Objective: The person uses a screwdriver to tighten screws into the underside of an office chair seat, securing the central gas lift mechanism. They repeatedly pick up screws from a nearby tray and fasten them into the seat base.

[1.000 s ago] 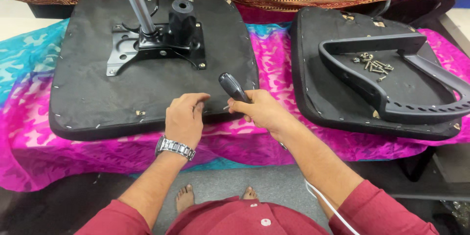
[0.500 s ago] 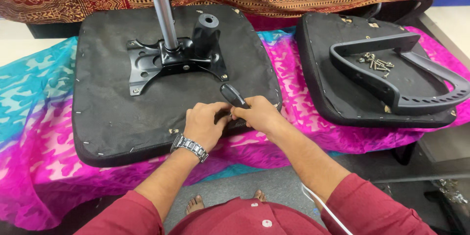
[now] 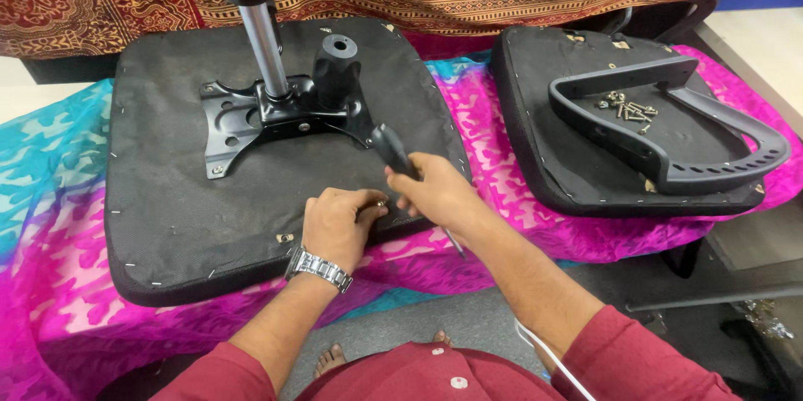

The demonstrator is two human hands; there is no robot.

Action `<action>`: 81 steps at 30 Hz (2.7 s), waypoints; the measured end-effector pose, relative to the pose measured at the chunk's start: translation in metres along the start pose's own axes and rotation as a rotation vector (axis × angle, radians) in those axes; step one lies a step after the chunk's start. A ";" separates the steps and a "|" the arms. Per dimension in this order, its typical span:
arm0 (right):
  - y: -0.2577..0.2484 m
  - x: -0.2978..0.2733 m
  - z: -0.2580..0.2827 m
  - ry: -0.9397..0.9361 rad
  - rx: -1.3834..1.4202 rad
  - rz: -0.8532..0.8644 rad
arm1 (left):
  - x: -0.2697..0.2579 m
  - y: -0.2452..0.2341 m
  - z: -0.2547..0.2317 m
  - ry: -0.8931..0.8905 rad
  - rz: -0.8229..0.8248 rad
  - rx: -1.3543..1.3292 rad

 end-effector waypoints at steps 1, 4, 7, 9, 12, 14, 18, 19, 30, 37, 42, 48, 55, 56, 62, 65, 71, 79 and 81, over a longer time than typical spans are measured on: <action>-0.003 0.001 0.008 -0.080 0.049 -0.025 | -0.001 -0.002 -0.001 0.062 -0.026 -0.001; -0.012 0.000 0.029 -0.257 0.163 -0.107 | -0.005 -0.003 -0.002 0.093 -0.014 -0.019; -0.014 -0.005 0.044 -0.335 0.236 -0.185 | -0.004 -0.005 -0.003 0.118 -0.050 -0.008; -0.012 -0.009 0.051 -0.412 0.292 -0.204 | -0.002 -0.004 -0.003 0.054 -0.019 -0.005; -0.007 -0.018 0.054 -0.446 0.194 -0.196 | 0.000 -0.003 -0.003 -0.002 0.009 0.002; -0.006 -0.020 0.054 -0.446 0.174 -0.211 | 0.000 -0.002 -0.005 -0.009 0.012 -0.001; -0.007 -0.023 0.055 -0.461 0.181 -0.197 | -0.001 -0.003 -0.006 0.008 0.014 0.007; -0.007 -0.023 0.055 -0.454 0.181 -0.201 | 0.000 -0.004 -0.006 0.012 0.021 0.017; -0.007 -0.021 0.044 -0.481 0.201 -0.178 | 0.002 -0.002 -0.007 0.002 0.010 0.039; -0.010 -0.020 0.045 -0.485 0.201 -0.090 | 0.003 -0.002 -0.003 -0.160 0.068 0.059; -0.010 -0.021 0.050 -0.420 0.090 -0.170 | 0.002 -0.003 -0.007 -0.078 0.034 0.002; -0.011 -0.023 0.062 -0.492 0.132 0.096 | 0.003 0.000 -0.007 -0.101 0.064 0.011; -0.008 -0.020 0.059 -0.413 0.020 -0.078 | 0.002 -0.002 -0.004 -0.127 0.021 0.026; -0.008 -0.019 0.060 -0.455 0.128 0.023 | 0.001 -0.001 -0.005 -0.109 0.026 0.013; -0.009 -0.017 0.054 -0.410 -0.003 -0.065 | 0.001 -0.002 -0.006 -0.109 0.055 -0.013; -0.010 -0.020 0.058 -0.501 -0.003 -0.041 | 0.003 -0.001 -0.005 -0.163 0.096 0.044; -0.010 -0.018 0.057 -0.361 0.067 0.021 | 0.003 -0.001 -0.006 -0.104 0.059 -0.027; -0.010 -0.017 0.056 -0.434 0.196 0.170 | 0.003 -0.001 -0.009 -0.087 0.030 0.017; -0.009 -0.017 0.054 -0.428 0.171 0.122 | 0.003 -0.003 -0.009 -0.073 0.017 -0.025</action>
Point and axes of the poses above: each hand's wrist, its own x-axis towards the middle knuckle, its own y-axis out of the palm, z = x × y, the point moved 3 cm from there along x, towards the middle knuckle, and after that the axes turned 4 degrees about -x, right-handed, at the moved point
